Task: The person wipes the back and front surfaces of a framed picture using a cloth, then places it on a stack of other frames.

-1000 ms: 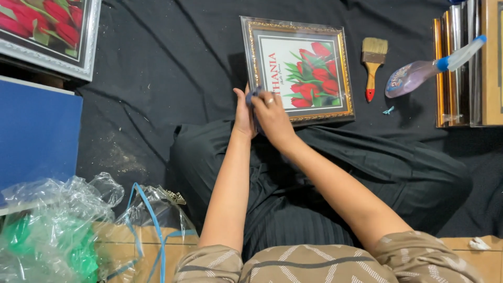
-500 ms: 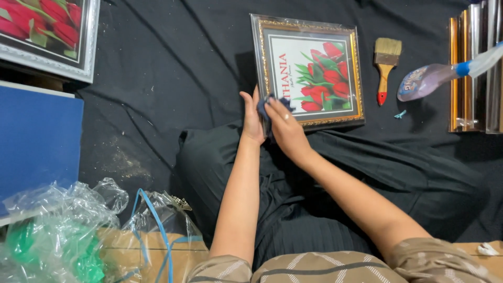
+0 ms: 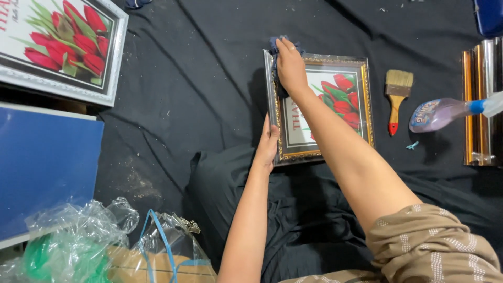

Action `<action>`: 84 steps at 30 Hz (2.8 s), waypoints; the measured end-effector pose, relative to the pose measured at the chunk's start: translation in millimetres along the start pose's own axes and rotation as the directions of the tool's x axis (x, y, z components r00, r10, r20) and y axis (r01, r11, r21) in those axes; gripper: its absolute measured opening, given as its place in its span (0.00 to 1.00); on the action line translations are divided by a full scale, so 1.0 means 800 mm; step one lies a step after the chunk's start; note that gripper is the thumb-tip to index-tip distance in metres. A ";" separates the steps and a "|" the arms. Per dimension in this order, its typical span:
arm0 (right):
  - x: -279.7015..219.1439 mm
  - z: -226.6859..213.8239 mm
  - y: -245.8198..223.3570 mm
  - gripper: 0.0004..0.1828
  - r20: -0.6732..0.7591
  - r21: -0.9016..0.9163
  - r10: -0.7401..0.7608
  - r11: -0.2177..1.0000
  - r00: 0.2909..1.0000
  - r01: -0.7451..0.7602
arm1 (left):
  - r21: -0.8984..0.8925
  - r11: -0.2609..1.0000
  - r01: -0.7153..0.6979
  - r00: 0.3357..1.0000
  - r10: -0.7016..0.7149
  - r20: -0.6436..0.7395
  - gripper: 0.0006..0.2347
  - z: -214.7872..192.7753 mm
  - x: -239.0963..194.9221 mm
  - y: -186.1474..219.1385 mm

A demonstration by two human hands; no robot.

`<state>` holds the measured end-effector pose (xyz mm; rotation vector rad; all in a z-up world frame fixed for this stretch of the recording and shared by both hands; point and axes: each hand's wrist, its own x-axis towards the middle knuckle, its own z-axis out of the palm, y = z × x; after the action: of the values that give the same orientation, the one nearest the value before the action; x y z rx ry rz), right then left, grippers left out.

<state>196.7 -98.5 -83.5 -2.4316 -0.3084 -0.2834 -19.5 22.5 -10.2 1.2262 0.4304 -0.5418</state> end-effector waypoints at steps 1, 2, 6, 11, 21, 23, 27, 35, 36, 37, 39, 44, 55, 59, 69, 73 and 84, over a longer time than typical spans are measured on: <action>-0.013 -0.009 -0.013 0.25 -0.002 -0.002 0.005 1.000 1.000 -0.005 | 0.002 1.000 0.003 1.000 -0.003 0.004 0.44 0.001 -0.002 0.004; -0.026 -0.017 -0.026 0.24 0.002 0.049 0.001 0.999 1.000 -0.001 | 0.019 1.000 0.013 1.000 -0.013 -0.009 0.44 0.001 -0.004 0.007; -0.142 -0.063 -0.080 0.22 -0.003 0.158 -0.054 0.986 0.999 0.054 | -0.128 0.964 -0.232 0.973 0.230 -0.028 0.33 -0.017 0.030 -0.061; -0.301 -0.114 -0.109 0.26 0.065 0.044 -0.039 0.998 0.997 0.036 | -0.113 0.966 -0.233 0.973 0.230 -0.039 0.33 -0.001 0.012 -0.031; -0.092 -0.039 0.002 0.26 -0.192 -0.022 -0.143 0.990 0.971 0.141 | -0.097 0.984 -0.152 0.988 0.149 -0.039 0.32 -0.019 0.033 -0.062; -0.060 -0.026 0.057 0.23 -0.222 -0.100 -0.121 0.990 0.968 0.101 | -0.106 0.983 -0.151 0.988 0.147 -0.045 0.32 0.001 0.006 -0.019; -0.062 -0.043 0.059 0.38 0.076 -0.113 0.097 0.990 0.992 -0.088 | -0.129 0.984 -0.120 0.992 0.112 -0.064 0.31 -0.001 0.010 -0.018; -0.295 -0.116 -0.009 0.30 0.177 -0.136 0.020 0.991 0.984 0.005 | -0.072 0.990 -0.118 0.990 0.112 -0.091 0.30 0.005 0.006 -0.002; -0.333 -0.125 -0.020 0.29 0.156 -0.227 -0.011 0.973 0.988 0.046 | -0.060 0.990 -0.127 0.988 0.122 -0.091 0.31 0.010 -0.002 0.014; -0.341 -0.132 -0.028 0.29 0.156 -0.227 -0.011 0.973 0.988 0.046 | -0.060 0.990 -0.127 0.988 0.121 -0.091 0.31 0.004 0.008 -0.001; -0.361 -0.148 -0.045 0.32 0.143 -0.213 -0.024 0.976 0.989 0.055 | -0.027 0.993 -0.116 0.988 0.113 -0.101 0.30 -0.007 0.024 -0.035; -0.297 -0.132 -0.035 0.31 0.227 -0.038 0.123 0.992 0.966 -0.118 | 0.112 0.986 -0.125 0.975 0.143 -0.168 0.30 0.002 0.020 0.006; -0.292 -0.182 0.005 0.17 0.589 0.807 0.651 -0.499 0.478 -0.315 | 0.360 0.933 -0.001 0.927 0.136 -0.350 0.31 -0.029 0.068 -0.061; -0.314 -0.206 0.007 0.19 0.636 0.757 0.590 -0.602 0.498 -0.254 | 0.577 0.817 -0.006 0.869 0.290 -0.402 0.28 -0.028 0.074 -0.086; -0.316 -0.246 -0.031 0.31 0.619 0.785 0.407 -0.328 0.672 -0.525 | 0.538 0.788 -0.301 0.952 0.217 0.216 0.29 0.071 -0.006 -0.015; -0.310 -0.260 -0.004 0.36 0.452 0.798 0.466 0.170 0.760 -0.579 | 0.534 0.813 -0.231 0.972 0.217 0.090 0.35 0.068 -0.009 -0.002; -0.317 -0.243 0.006 0.17 0.130 0.187 0.406 0.886 0.905 -0.424 | 0.254 0.934 -0.250 0.956 0.280 -0.089 0.22 0.068 -0.033 0.051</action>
<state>-66.7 -264.0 -10.1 -2.2309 0.1459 0.0464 -14.6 -15.3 51.6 1.5309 0.3007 -0.2908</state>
